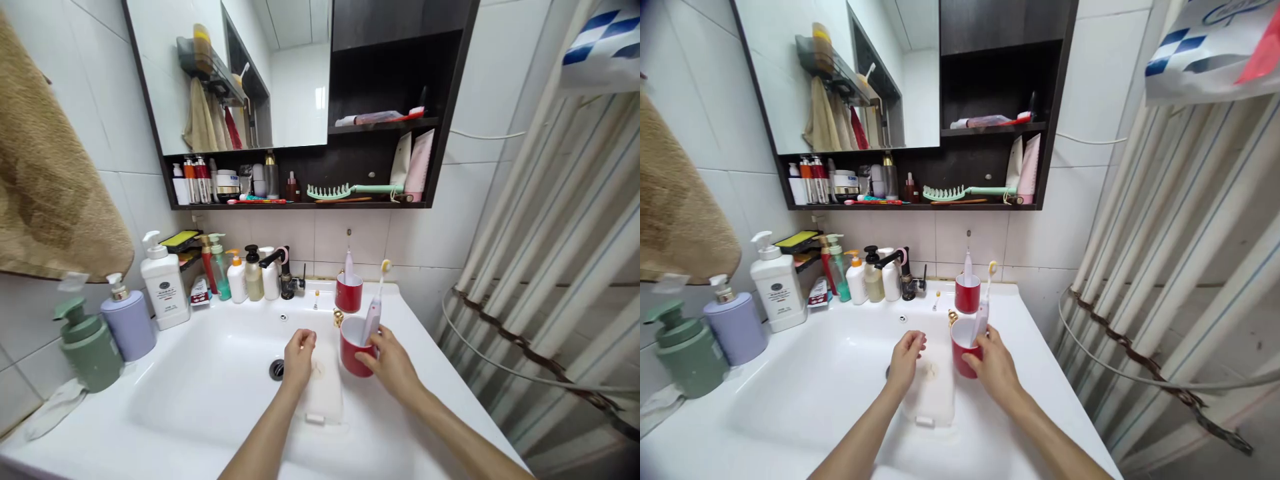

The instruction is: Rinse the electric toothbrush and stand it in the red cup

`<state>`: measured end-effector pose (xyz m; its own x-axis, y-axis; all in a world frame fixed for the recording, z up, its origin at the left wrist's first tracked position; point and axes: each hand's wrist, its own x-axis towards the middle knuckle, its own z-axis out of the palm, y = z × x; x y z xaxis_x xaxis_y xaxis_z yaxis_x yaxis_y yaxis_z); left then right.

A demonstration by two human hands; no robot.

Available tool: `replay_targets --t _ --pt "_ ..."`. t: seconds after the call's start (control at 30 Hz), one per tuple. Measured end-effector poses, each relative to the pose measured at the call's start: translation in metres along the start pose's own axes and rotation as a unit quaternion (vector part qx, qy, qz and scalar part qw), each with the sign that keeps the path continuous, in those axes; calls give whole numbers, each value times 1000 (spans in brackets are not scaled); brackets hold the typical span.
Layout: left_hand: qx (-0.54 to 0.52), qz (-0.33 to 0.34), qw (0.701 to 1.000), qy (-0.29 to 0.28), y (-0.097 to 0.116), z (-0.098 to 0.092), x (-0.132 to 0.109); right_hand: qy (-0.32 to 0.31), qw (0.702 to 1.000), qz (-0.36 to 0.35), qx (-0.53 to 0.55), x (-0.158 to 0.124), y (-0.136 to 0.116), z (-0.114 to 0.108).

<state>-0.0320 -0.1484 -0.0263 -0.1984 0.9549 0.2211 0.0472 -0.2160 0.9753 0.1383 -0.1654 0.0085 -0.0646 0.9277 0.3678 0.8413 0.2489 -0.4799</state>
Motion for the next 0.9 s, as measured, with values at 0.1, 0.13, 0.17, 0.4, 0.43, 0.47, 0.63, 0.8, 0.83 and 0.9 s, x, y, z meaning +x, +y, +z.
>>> replay_targets --t 0.1,0.13,0.17,0.4,0.43,0.47,0.63,0.8,0.83,0.9 --pt "37 71 997 -14 2 0 -4 -39 998 -19 49 -12 -16 24" --pt "43 87 995 -23 2 1 -6 -48 997 -19 62 -14 -19 32" --pt "47 98 994 -33 1 1 -6 -55 996 -18 72 -15 -22 39" --pt "30 21 999 -35 -18 -1 7 -86 993 -20 80 -11 -33 66" --pt "22 -2 999 -23 -21 -2 11 -88 993 -22 80 -10 -34 68" --pt "13 -20 1000 -17 -24 -3 14 -90 992 -24 80 -9 -36 69" --pt "0 -27 1000 -14 -32 -5 22 -106 991 -33 75 -7 -40 72" --pt "26 8 999 46 -24 -4 17 -105 991 -42 68 -8 -40 71" --pt "18 14 998 60 -20 -5 16 -107 991 -43 66 -9 -40 71" --pt "-11 21 995 96 -12 -7 15 -110 991 -42 61 -10 -38 71"
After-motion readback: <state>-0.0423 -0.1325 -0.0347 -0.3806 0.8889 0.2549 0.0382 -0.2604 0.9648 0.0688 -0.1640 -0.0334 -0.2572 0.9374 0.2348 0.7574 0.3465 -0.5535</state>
